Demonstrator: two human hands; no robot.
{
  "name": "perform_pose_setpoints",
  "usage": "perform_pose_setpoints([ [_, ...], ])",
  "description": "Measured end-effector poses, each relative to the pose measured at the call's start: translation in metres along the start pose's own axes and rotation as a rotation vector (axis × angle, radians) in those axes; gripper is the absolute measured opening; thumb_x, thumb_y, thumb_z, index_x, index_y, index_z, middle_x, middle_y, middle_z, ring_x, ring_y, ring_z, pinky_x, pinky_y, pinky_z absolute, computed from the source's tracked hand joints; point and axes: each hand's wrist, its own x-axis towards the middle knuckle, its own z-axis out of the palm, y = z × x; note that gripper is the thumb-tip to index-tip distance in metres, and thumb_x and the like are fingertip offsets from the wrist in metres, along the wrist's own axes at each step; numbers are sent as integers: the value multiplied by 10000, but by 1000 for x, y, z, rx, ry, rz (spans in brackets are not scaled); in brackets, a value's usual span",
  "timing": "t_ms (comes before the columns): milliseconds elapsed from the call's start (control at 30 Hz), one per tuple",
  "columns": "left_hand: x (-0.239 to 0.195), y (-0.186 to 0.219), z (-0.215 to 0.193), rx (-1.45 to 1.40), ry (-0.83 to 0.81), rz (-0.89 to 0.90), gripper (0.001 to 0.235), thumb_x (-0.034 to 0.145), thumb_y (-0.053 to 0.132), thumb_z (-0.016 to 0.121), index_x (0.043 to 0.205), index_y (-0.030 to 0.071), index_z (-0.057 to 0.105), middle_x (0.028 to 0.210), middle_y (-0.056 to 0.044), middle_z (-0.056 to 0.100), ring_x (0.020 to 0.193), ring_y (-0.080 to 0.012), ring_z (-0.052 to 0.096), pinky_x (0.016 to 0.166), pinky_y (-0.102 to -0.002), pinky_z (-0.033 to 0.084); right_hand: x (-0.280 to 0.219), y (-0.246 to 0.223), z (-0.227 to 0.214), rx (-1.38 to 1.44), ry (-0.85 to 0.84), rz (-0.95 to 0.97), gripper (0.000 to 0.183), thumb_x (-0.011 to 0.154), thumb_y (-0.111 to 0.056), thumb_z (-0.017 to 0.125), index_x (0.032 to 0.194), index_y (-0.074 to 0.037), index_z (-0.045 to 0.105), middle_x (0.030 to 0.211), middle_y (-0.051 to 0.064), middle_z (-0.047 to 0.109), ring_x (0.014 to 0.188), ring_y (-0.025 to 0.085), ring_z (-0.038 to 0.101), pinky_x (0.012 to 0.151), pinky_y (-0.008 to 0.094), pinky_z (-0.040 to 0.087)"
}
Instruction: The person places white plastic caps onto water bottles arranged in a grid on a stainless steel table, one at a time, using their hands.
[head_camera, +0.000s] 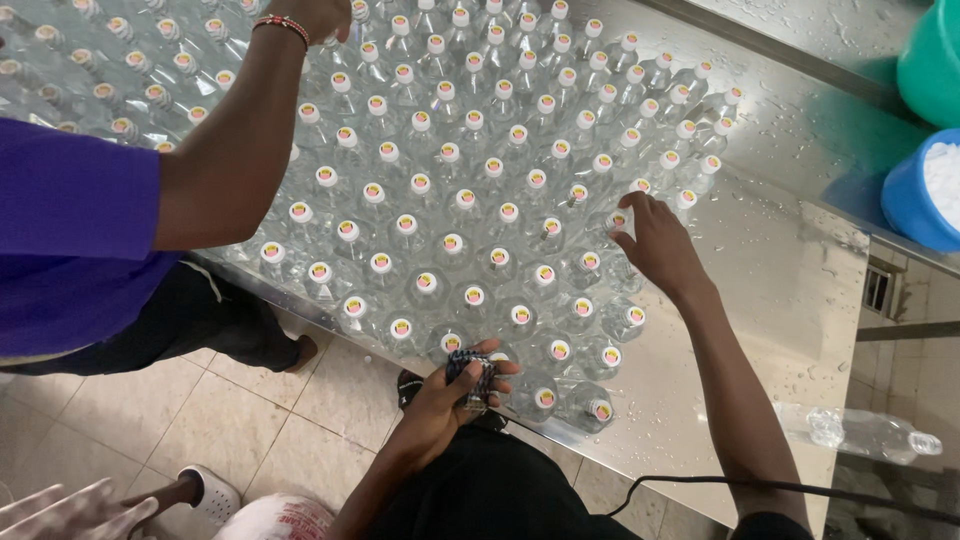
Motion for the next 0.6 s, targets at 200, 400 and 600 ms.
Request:
perform_pose_setpoints([
  [200, 15, -13, -7, -62, -158, 75, 778, 998, 364, 674, 1638, -2, 426, 1422, -222, 711, 1105, -322, 758, 945, -392, 629, -84, -133, -2, 547, -345, -401, 342, 917, -258, 867, 1210, -161, 720, 1161, 34, 747, 960, 194, 746, 847, 334, 627],
  [400, 11, -10, -11, 40, -206, 41, 564, 1057, 361, 623, 1469, -22, 580, 1320, -156, 727, 1201, -315, 727, 955, -402, 610, -100, -160, 9, 532, -426, -425, 285, 965, -227, 835, 1244, -207, 778, 1033, -12, 699, 889, 163, 723, 761, 325, 568],
  [600, 7, -5, -16, 83, -219, 44, 661, 1005, 418, 684, 1502, -2, 568, 1313, -113, 706, 1129, -244, 747, 910, -335, 592, -105, -168, 14, 741, -409, -107, 158, 884, -144, 900, 1040, -161, 883, 886, 6, 890, 861, 96, 833, 785, 254, 586],
])
